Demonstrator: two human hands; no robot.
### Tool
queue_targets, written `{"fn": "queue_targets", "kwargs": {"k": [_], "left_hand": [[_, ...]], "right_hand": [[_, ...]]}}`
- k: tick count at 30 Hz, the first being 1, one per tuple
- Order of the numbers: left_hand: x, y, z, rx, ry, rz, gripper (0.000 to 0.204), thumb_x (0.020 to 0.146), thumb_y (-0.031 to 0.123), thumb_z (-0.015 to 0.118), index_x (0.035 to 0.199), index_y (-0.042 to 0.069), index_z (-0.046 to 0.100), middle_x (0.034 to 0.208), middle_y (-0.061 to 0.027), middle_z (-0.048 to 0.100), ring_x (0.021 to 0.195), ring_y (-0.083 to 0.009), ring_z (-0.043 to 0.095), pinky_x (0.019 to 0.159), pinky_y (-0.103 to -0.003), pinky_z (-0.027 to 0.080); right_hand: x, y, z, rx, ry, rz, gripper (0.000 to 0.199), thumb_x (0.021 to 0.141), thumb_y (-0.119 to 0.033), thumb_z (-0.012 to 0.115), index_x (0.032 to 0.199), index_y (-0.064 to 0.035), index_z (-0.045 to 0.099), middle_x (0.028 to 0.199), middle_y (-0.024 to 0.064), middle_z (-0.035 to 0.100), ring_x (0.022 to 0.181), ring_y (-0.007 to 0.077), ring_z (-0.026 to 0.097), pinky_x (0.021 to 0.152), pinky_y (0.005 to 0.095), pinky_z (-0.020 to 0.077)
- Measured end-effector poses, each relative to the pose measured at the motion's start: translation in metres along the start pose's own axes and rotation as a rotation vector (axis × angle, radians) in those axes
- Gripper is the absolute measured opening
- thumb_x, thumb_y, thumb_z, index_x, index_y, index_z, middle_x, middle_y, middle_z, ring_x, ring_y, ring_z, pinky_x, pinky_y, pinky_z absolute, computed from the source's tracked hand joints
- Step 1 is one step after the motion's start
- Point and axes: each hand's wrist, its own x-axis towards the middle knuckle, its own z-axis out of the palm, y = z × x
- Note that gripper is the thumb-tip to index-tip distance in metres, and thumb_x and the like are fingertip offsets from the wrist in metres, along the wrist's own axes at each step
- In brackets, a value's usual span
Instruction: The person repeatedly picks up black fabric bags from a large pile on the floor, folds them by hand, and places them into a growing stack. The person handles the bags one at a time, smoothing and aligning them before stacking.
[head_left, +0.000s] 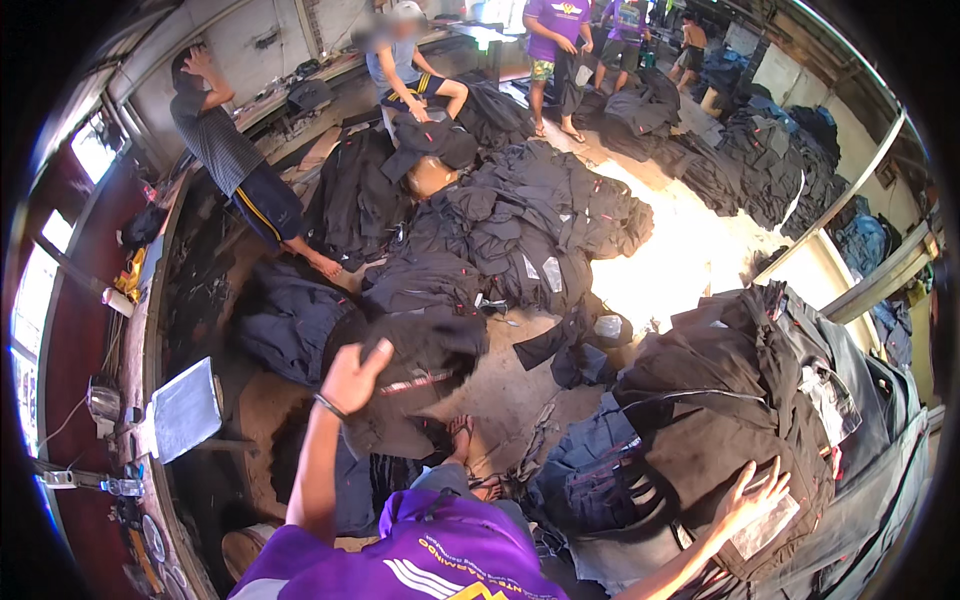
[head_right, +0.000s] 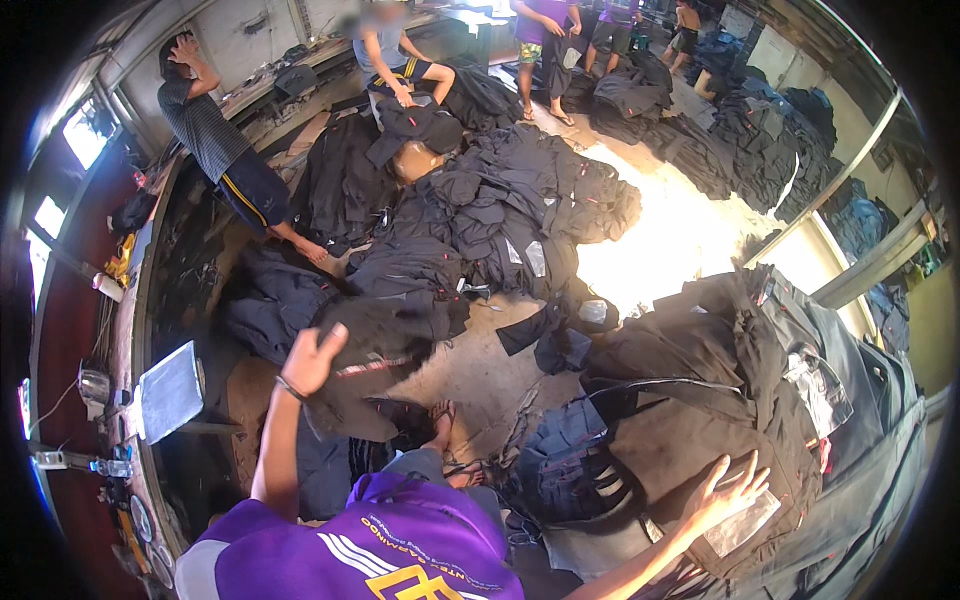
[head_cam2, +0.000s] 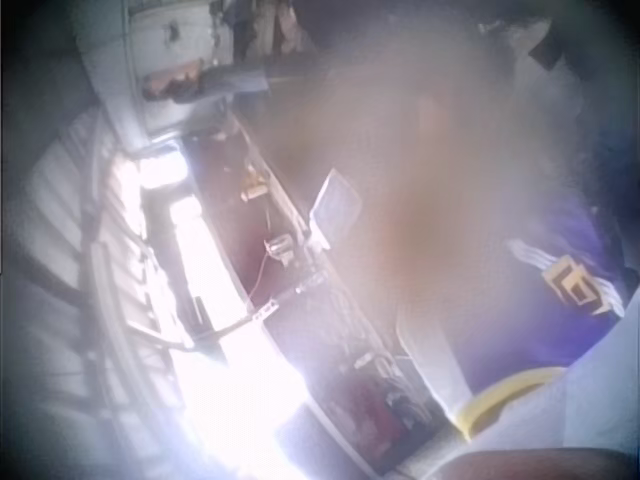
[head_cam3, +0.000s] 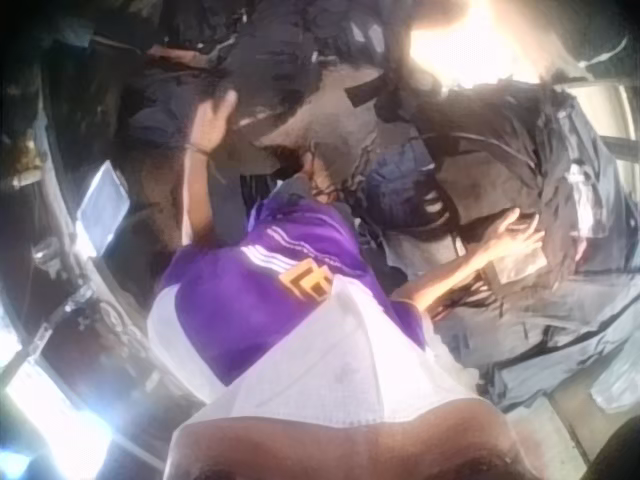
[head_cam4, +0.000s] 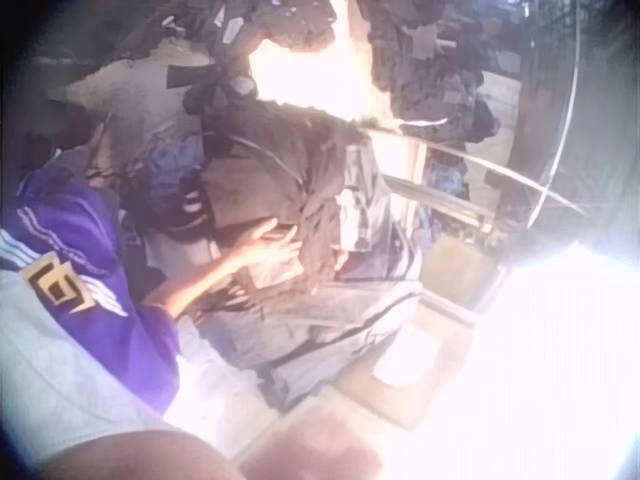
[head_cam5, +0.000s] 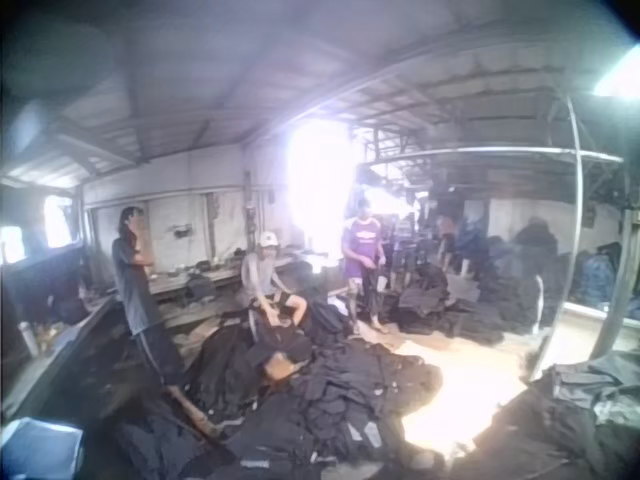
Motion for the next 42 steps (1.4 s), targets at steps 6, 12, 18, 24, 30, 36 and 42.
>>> {"fn": "queue_targets", "kwargs": {"k": [6, 12, 18, 24, 30, 36, 42], "left_hand": [[-0.019, -0.05, 0.053, -0.039, -0.327, -0.046, 0.053, 0.103, 0.048, 0.054, 0.103, -0.004, 0.067, 0.089, -0.0248, 0.07, 0.084, -0.0333, 0.068, 0.079, -0.043, 0.051], [-0.023, -0.049, 0.064, -0.101, -0.697, -0.105, 0.073, 0.106, 0.059, 0.04, 0.099, -0.011, 0.06, 0.081, -0.027, 0.058, 0.079, -0.0245, 0.052, 0.081, -0.043, 0.046], [-0.033, -0.065, 0.057, 0.226, -0.746, -0.027, 0.096, 0.077, 0.067, 0.076, 0.144, 0.004, 0.047, 0.125, -0.0228, 0.067, 0.116, -0.0379, 0.066, 0.1, -0.043, 0.05], [-0.064, -0.105, 0.094, 0.29, -0.443, -0.013, 0.071, 0.08, 0.034, 0.071, 0.141, 0.007, 0.048, 0.117, -0.0228, 0.066, 0.112, -0.0437, 0.064, 0.096, -0.05, 0.052], [-0.065, -0.195, 0.111, 0.529, -0.15, -0.178, 0.069, 0.076, 0.018, 0.073, 0.142, 0.015, 0.052, 0.124, -0.0186, 0.063, 0.116, -0.0409, 0.062, 0.097, -0.05, 0.052], [-0.031, -0.274, 0.129, -0.076, -0.285, -0.872, 0.042, 0.082, 0.012, 0.067, 0.124, 0.018, 0.069, 0.116, -0.0167, 0.071, 0.106, -0.0346, 0.071, 0.08, -0.045, 0.061], [0.072, -0.23, 0.119, 0.29, -0.431, -0.182, 0.054, 0.081, 0.014, 0.068, 0.135, 0.016, 0.059, 0.132, -0.0203, 0.061, 0.123, -0.0405, 0.06, 0.1, -0.053, 0.053]], "right_hand": [[-0.051, -0.137, -0.016, 0.582, -0.015, -0.29, 0.027, 0.096, -0.013, 0.065, 0.119, 0.0013, 0.066, 0.121, 0.019, 0.065, 0.115, 0.0379, 0.061, 0.102, 0.0483, 0.0471], [-0.195, -0.261, 0.018, 0.895, -1.156, -0.814, 0.075, 0.082, -0.037, 0.083, 0.145, -0.0088, 0.053, 0.137, 0.0254, 0.058, 0.131, 0.042, 0.053, 0.107, 0.0485, 0.0444], [-0.214, -0.24, 0.05, 0.954, -1.347, -0.556, 0.035, 0.087, -0.01, 0.066, 0.122, -0.0072, 0.071, 0.116, 0.0192, 0.072, 0.109, 0.0367, 0.069, 0.094, 0.0423, 0.0547], [-0.202, -0.238, 0.047, 0.697, -1.374, -0.602, 0.036, 0.084, -0.018, 0.074, 0.12, -0.013, 0.073, 0.115, 0.0159, 0.073, 0.106, 0.0354, 0.07, 0.09, 0.0432, 0.0566], [-0.209, -0.258, 0.035, 0.63, -1.436, -0.566, 0.025, 0.091, -0.025, 0.069, 0.112, -0.0109, 0.074, 0.107, 0.0167, 0.074, 0.098, 0.0384, 0.07, 0.085, 0.0468, 0.0559], [-0.2, -0.255, 0.071, 0.497, -1.502, -0.611, 0.03, 0.088, -0.018, 0.07, 0.118, -0.0107, 0.069, 0.109, 0.0204, 0.071, 0.105, 0.0415, 0.067, 0.09, 0.0491, 0.0537], [-0.184, -0.236, 0.173, -0.172, -1.395, -0.506, 0.037, 0.084, -0.017, 0.063, 0.119, -0.015, 0.074, 0.114, 0.0227, 0.071, 0.111, 0.0438, 0.066, 0.098, 0.049, 0.0535]]}}
